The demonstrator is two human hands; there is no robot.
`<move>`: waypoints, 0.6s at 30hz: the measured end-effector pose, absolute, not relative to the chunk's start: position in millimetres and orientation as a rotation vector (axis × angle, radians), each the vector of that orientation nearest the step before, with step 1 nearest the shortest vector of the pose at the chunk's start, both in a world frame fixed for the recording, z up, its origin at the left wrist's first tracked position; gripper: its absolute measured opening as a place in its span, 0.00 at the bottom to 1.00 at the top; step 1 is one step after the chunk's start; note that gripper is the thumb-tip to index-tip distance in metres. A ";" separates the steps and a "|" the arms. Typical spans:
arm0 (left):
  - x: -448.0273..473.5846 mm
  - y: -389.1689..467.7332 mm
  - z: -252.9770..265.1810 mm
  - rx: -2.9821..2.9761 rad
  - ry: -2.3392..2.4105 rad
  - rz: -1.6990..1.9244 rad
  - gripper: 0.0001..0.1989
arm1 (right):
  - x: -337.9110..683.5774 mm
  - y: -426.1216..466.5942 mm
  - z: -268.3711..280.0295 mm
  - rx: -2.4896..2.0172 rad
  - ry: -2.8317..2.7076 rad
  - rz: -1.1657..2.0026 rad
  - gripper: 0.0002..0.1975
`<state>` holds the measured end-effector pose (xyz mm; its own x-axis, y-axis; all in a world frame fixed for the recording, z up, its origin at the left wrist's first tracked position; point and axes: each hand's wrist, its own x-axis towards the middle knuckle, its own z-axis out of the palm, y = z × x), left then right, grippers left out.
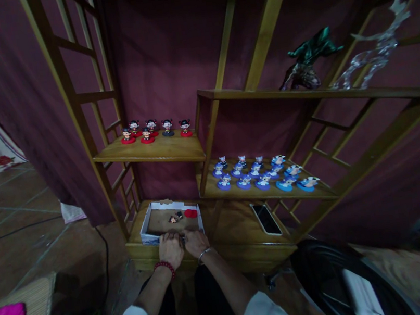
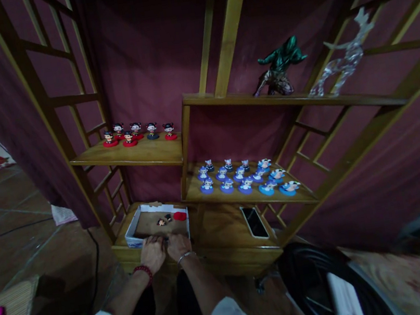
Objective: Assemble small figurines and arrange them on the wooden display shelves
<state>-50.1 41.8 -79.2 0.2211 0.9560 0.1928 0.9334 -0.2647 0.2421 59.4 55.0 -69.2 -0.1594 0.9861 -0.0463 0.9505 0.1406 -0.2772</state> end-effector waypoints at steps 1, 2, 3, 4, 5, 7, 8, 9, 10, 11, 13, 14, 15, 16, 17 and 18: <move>-50.1 44.0 -79.6 2.401 1.853 0.467 0.15 | 59.3 58.3 -69.0 -1.960 -2.247 0.362 0.14; -50.2 46.2 -80.5 2.404 1.846 0.462 0.15 | 59.2 61.9 -68.7 -1.981 -2.239 0.359 0.15; -50.5 48.3 -81.7 2.401 1.841 0.452 0.15 | 59.2 65.7 -68.3 -1.996 -2.234 0.359 0.15; -50.9 50.1 -83.1 2.395 1.835 0.437 0.15 | 59.2 69.6 -68.0 -2.008 -2.231 0.360 0.15; -51.4 51.6 -84.6 2.388 1.831 0.424 0.15 | 59.2 73.6 -67.7 -2.018 -2.230 0.364 0.15; -52.4 53.8 -86.9 2.384 1.816 0.405 0.15 | 59.0 81.3 -67.6 -2.036 -2.229 0.377 0.14; -52.8 54.5 -87.6 2.388 1.804 0.404 0.15 | 58.7 85.0 -67.9 -2.043 -2.229 0.385 0.13; -53.3 55.1 -87.9 2.393 1.791 0.411 0.15 | 58.3 88.6 -68.5 -2.050 -2.229 0.395 0.13; -53.6 55.5 -88.0 2.397 1.778 0.422 0.16 | 57.9 92.1 -69.3 -2.055 -2.231 0.406 0.13; -53.9 55.9 -88.0 2.399 1.767 0.431 0.16 | 57.3 95.5 -70.4 -2.057 -2.234 0.419 0.12; -54.4 56.5 -88.8 2.407 1.751 0.456 0.15 | 55.9 102.1 -73.6 -2.049 -2.245 0.444 0.12; -54.7 56.6 -89.9 2.413 1.747 0.478 0.15 | 55.2 105.3 -75.6 -2.040 -2.253 0.456 0.12; -54.9 56.8 -91.6 2.420 1.747 0.507 0.14 | 54.5 108.6 -77.9 -2.030 -2.261 0.468 0.12; -55.3 56.8 -93.8 2.429 1.747 0.543 0.14 | 53.7 111.9 -80.5 -2.018 -2.270 0.480 0.12; -55.6 56.8 -96.5 2.441 1.745 0.582 0.14 | 52.9 115.3 -83.4 -2.006 -2.278 0.492 0.13; -56.0 56.7 -99.6 2.454 1.741 0.622 0.14 | 52.1 118.9 -86.5 -1.994 -2.286 0.502 0.13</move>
<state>-56.0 56.7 -99.6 0.2765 0.9182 0.2836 0.8901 -0.3559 0.2846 52.1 118.9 -86.5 -0.1577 0.9741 -0.1623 0.9524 0.1066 -0.2857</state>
